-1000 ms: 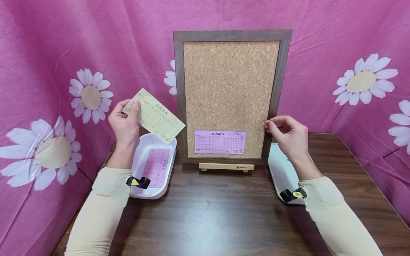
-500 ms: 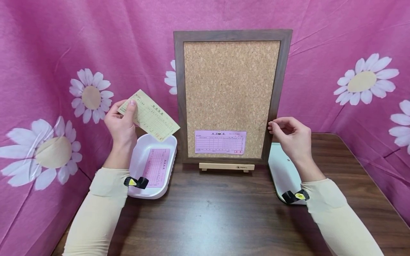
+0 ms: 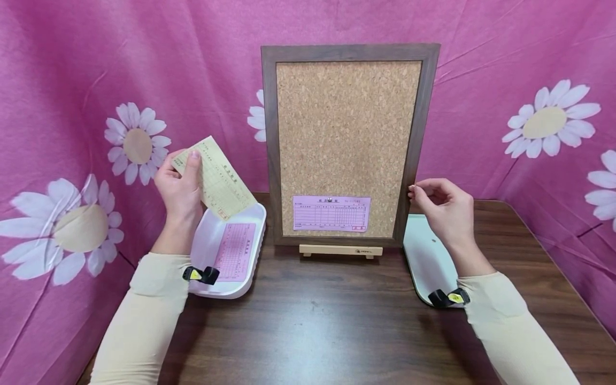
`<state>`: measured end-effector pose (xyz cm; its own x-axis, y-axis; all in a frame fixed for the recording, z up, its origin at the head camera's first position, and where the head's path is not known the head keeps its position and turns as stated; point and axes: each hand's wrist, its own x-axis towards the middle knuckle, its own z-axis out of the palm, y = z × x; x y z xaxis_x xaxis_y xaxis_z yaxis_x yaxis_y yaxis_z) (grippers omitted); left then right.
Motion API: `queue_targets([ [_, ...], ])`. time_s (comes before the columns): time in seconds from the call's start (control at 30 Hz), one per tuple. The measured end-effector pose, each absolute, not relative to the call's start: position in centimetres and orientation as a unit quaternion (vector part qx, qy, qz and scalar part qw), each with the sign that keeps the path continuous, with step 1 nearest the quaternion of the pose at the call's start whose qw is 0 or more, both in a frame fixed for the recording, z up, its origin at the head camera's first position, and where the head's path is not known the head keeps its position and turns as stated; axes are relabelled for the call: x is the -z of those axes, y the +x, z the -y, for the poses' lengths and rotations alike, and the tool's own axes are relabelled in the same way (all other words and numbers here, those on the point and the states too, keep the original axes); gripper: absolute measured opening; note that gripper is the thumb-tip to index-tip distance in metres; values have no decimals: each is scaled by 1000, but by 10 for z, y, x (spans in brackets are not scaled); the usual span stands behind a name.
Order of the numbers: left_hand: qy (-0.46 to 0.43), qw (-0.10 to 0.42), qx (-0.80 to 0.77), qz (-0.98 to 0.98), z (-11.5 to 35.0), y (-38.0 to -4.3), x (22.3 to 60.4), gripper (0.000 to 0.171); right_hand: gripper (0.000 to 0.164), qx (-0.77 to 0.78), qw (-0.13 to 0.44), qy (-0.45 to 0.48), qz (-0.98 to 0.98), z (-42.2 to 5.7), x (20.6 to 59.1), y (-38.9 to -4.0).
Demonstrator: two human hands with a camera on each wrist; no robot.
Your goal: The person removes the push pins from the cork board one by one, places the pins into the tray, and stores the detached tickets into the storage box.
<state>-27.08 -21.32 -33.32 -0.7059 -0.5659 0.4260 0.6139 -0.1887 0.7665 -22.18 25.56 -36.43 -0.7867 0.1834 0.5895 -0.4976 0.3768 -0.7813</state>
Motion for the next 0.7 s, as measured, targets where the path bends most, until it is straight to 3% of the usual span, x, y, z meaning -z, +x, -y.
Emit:
queue_targets([
  [0.7,-35,319,715,621,228,-262,343,13,10,-498,318,67,804,-274,375,-217],
])
